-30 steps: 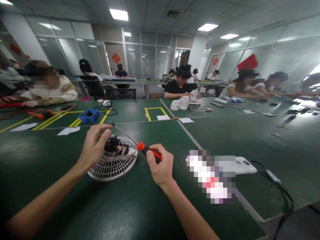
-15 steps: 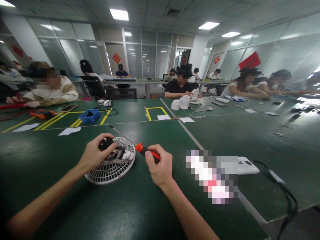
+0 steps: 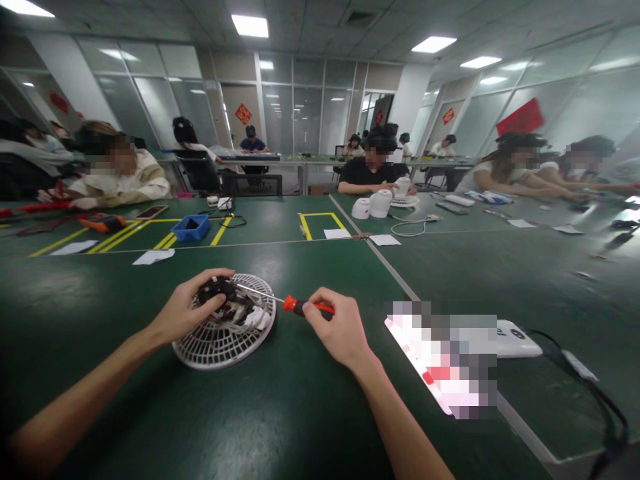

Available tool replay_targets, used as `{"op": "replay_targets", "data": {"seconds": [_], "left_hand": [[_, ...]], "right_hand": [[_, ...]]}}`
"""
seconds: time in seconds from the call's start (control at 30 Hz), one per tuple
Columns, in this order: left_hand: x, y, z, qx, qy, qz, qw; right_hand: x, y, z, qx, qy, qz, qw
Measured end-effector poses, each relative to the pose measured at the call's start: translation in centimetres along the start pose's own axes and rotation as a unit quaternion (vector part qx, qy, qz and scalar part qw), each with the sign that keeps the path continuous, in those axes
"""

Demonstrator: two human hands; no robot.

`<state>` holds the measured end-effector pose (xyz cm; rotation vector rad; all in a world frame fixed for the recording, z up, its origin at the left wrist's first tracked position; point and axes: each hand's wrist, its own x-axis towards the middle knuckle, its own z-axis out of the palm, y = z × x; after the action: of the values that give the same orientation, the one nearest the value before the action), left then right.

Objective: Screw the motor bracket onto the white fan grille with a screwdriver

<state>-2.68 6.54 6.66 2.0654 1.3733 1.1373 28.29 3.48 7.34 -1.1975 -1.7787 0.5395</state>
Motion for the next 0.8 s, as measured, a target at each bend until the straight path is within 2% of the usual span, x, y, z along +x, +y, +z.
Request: {"op": "replay_targets", "data": {"seconds": [0.33, 0.8], "left_hand": [[-0.2, -0.1, 0.1, -0.012, -0.009, 0.013, 1.0], [-0.2, -0.6, -0.3, 0.007, -0.039, 0.017, 0.999]], "right_hand": [[0.4, 0.5, -1.4, -0.005, -0.074, 0.039, 0.997], [0.5, 0.4, -1.6, -0.038, -0.096, 0.071, 0.992]]}}
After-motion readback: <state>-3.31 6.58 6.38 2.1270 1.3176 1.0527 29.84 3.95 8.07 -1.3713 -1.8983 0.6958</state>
